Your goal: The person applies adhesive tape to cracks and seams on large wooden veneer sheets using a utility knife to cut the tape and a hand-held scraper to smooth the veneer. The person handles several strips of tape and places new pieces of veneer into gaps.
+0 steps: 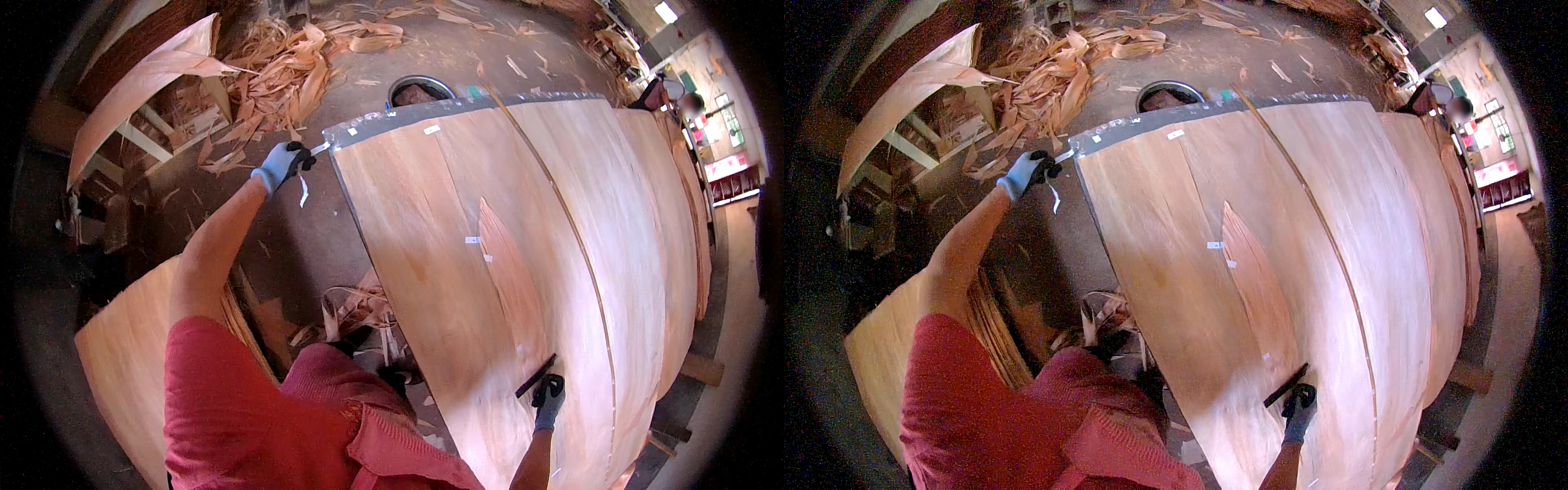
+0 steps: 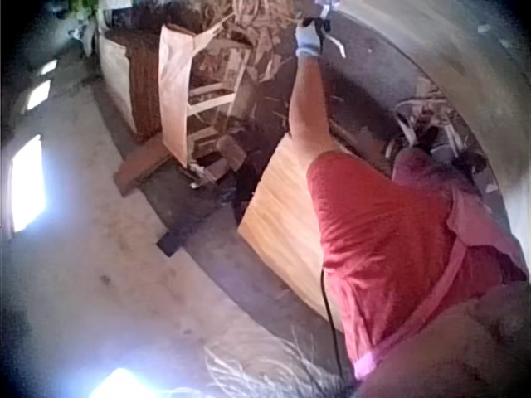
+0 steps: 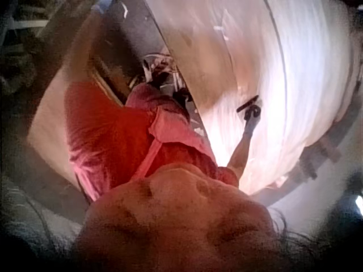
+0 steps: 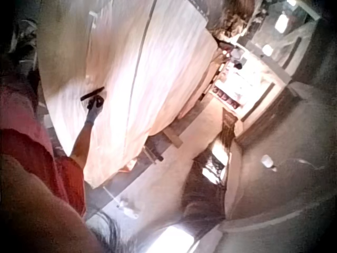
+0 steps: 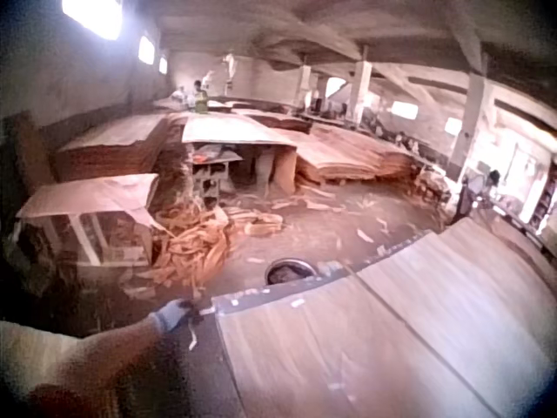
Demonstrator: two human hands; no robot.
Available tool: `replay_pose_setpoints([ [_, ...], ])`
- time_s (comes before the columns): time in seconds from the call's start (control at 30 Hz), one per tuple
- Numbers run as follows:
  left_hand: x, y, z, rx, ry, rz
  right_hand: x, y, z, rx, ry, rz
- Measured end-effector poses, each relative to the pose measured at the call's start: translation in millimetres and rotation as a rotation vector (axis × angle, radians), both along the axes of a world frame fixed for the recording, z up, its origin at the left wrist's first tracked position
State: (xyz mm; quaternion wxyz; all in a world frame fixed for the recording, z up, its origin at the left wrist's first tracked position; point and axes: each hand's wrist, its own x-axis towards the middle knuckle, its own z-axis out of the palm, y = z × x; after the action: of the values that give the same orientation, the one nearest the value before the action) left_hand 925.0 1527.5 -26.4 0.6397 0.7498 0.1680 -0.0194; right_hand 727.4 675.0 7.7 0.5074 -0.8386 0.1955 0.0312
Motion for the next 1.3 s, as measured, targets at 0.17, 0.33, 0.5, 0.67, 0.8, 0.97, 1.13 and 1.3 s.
replay_pose_setpoints([
  [0.17,-35.2,-156.0,93.6,-0.540,0.058,-0.337,-12.1,6.4,32.1,-0.165,0.050,-0.042],
  [0.33,-66.9,-300.1,167.7,-0.470,0.175,-0.786,18.6,120.4,97.8,-0.138,-0.159,-0.223],
  [0.5,-90.1,-404.4,171.8,-0.561,0.312,-1.070,11.4,188.1,134.6,0.708,0.017,0.062],
  [0.67,-109.4,-468.4,164.6,-0.498,0.359,-1.336,-25.6,165.3,146.6,0.738,0.040,-0.078],
  [0.8,-122.7,-503.1,151.2,-0.609,0.578,-1.373,-74.6,153.8,162.9,0.252,-0.170,-0.060],
  [0.97,-131.4,-537.4,112.3,-0.625,0.875,-1.325,-128.8,139.6,201.1,-0.008,-0.392,0.286],
  [1.13,-162.9,-548.4,91.7,-0.511,0.567,-1.713,-140.4,81.3,192.7,0.465,-0.219,-0.319],
  [1.3,-190.9,-579.3,96.9,-0.712,0.848,-1.517,-128.4,-3.0,140.4,0.248,-0.137,-0.480],
])
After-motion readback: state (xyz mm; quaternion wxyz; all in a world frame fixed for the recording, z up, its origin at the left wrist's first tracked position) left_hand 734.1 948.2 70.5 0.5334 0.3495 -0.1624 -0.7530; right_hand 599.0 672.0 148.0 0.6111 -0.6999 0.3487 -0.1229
